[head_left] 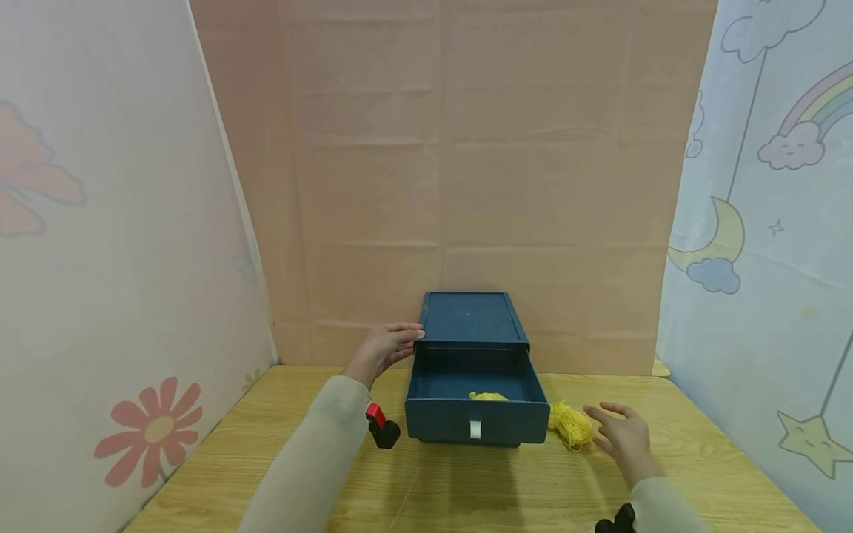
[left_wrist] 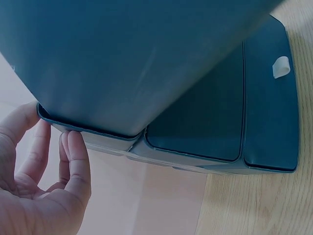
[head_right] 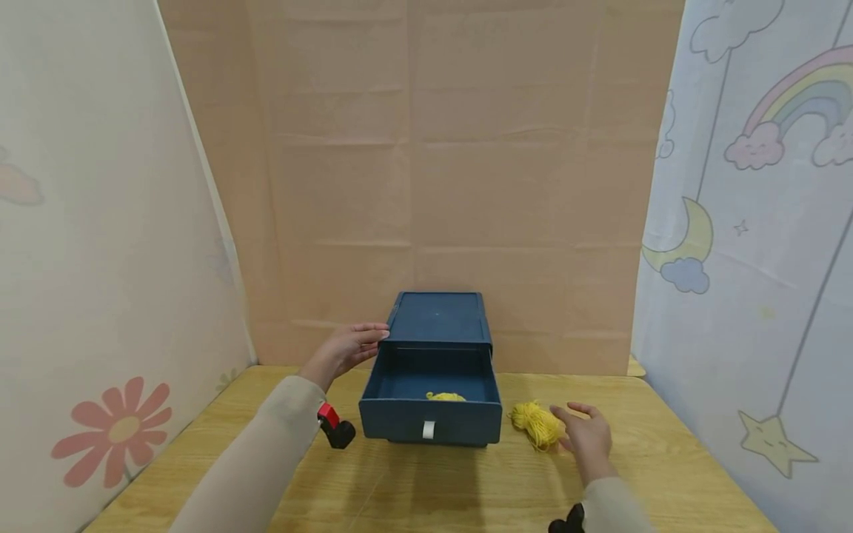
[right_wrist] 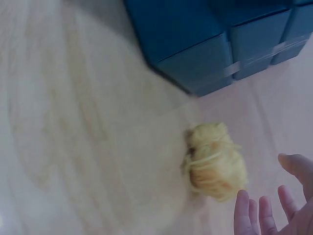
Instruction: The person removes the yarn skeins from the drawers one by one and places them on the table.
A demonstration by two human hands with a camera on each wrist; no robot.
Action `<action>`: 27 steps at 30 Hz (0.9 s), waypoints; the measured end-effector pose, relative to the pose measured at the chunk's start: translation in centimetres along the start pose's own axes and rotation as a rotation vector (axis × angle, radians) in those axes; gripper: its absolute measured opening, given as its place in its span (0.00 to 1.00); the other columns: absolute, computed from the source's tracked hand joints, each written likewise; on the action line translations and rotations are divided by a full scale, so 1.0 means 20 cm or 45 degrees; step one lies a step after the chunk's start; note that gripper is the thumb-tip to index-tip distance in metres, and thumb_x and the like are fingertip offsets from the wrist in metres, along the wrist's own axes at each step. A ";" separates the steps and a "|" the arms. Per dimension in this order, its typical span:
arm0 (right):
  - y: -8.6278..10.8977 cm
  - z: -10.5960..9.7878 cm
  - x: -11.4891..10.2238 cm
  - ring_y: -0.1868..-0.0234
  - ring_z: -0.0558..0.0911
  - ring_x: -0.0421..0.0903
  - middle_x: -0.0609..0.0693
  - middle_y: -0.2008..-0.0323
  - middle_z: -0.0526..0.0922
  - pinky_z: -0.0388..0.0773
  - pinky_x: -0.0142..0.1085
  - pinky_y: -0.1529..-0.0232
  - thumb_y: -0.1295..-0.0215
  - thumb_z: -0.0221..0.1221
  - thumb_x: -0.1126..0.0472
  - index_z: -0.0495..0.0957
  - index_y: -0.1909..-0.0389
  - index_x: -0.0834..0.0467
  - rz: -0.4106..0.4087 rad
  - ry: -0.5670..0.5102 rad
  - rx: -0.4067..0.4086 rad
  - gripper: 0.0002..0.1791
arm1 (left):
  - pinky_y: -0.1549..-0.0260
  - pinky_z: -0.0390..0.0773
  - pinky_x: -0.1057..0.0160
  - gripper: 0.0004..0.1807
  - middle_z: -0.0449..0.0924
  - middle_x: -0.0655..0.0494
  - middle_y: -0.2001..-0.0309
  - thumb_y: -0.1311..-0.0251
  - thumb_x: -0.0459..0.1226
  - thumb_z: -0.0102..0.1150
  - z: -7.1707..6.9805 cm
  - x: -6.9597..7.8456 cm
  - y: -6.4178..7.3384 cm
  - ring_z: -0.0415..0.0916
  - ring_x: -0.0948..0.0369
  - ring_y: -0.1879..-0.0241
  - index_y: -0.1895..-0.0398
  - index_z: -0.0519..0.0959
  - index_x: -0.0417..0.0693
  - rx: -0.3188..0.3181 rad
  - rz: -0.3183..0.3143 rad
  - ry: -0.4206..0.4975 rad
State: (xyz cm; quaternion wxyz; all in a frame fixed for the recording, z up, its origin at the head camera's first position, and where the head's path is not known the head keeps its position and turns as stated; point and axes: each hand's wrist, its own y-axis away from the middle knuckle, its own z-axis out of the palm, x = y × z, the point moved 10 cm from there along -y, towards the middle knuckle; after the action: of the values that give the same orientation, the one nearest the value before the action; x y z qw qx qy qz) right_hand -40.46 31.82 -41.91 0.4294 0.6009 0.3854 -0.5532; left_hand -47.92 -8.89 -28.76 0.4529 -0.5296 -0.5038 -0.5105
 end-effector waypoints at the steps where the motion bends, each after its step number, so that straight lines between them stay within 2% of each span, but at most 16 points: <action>1: 0.00 0.00 -0.03 0.32 0.56 0.72 0.73 0.27 0.39 0.83 0.40 0.54 0.36 0.62 0.53 0.59 0.36 0.67 -0.005 -0.028 -0.006 0.36 | 0.40 0.73 0.55 0.16 0.77 0.46 0.42 0.37 0.37 0.61 0.00 0.00 0.00 0.77 0.53 0.48 0.47 0.81 0.43 -0.001 -0.001 -0.001; 3: 0.01 -0.01 -0.09 0.37 0.66 0.66 0.71 0.28 0.47 0.83 0.36 0.56 0.35 0.61 0.53 0.61 0.37 0.64 -0.022 -0.041 0.002 0.33 | 0.39 0.73 0.55 0.16 0.77 0.46 0.42 0.37 0.37 0.61 0.00 0.00 0.00 0.77 0.53 0.48 0.47 0.81 0.43 -0.004 0.000 -0.003; 5: 0.02 0.00 -0.16 0.47 0.76 0.55 0.65 0.34 0.57 0.83 0.33 0.57 0.34 0.60 0.53 0.63 0.38 0.61 -0.038 -0.050 -0.002 0.29 | 0.40 0.74 0.55 0.16 0.77 0.46 0.42 0.37 0.37 0.61 0.00 0.00 0.00 0.77 0.53 0.49 0.47 0.81 0.43 -0.006 0.004 -0.008; 8: 0.04 0.02 -0.27 0.62 0.78 0.37 0.48 0.43 0.64 0.82 0.29 0.57 0.34 0.60 0.51 0.65 0.42 0.52 -0.041 -0.107 -0.042 0.23 | 0.43 0.76 0.58 0.16 0.77 0.46 0.43 0.36 0.37 0.61 0.00 0.00 0.00 0.77 0.54 0.50 0.47 0.81 0.43 -0.006 0.010 -0.016; 10: 0.07 0.05 -0.35 0.65 0.78 0.32 0.41 0.48 0.64 0.81 0.28 0.56 0.34 0.60 0.50 0.66 0.45 0.47 -0.045 -0.184 -0.106 0.20 | 0.46 0.78 0.61 0.16 0.78 0.47 0.43 0.37 0.37 0.61 0.00 0.00 0.01 0.78 0.55 0.50 0.47 0.81 0.43 -0.003 0.011 -0.022; 13: 0.13 0.11 -0.49 0.63 0.78 0.32 0.38 0.50 0.66 0.81 0.28 0.55 0.33 0.59 0.50 0.65 0.47 0.44 -0.078 -0.301 -0.224 0.18 | 0.47 0.79 0.62 0.16 0.78 0.47 0.43 0.37 0.38 0.62 0.00 0.00 0.01 0.78 0.55 0.50 0.48 0.81 0.44 -0.001 0.009 -0.022; 18: 0.27 0.24 -0.72 0.59 0.78 0.35 0.41 0.48 0.66 0.81 0.27 0.54 0.31 0.58 0.53 0.64 0.44 0.48 -0.204 -0.402 -0.387 0.19 | 0.42 0.75 0.57 0.16 0.77 0.46 0.42 0.37 0.38 0.61 0.00 0.00 0.00 0.78 0.55 0.50 0.47 0.81 0.44 -0.007 0.012 -0.017; 22: 0.39 0.37 -0.86 0.56 0.77 0.38 0.43 0.48 0.67 0.80 0.28 0.52 0.30 0.57 0.54 0.65 0.44 0.50 -0.322 -0.367 -0.489 0.18 | 0.39 0.73 0.55 0.16 0.77 0.46 0.42 0.36 0.38 0.61 -0.01 -0.01 0.00 0.78 0.55 0.49 0.47 0.81 0.44 -0.015 0.018 -0.015; 27: 0.50 0.52 -0.95 0.55 0.79 0.39 0.44 0.50 0.73 0.81 0.30 0.51 0.30 0.57 0.56 0.68 0.44 0.50 -0.418 -0.277 -0.581 0.17 | 0.42 0.75 0.58 0.16 0.77 0.47 0.42 0.36 0.38 0.61 -0.01 -0.01 0.00 0.77 0.54 0.48 0.47 0.81 0.44 -0.017 0.018 -0.015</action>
State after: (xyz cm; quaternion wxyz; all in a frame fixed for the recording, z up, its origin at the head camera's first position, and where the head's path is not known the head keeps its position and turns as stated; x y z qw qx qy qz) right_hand -36.29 18.87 -22.26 0.4970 0.3557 0.5434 -0.5755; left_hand -47.98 -9.08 -28.90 0.4500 -0.5392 -0.4992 -0.5076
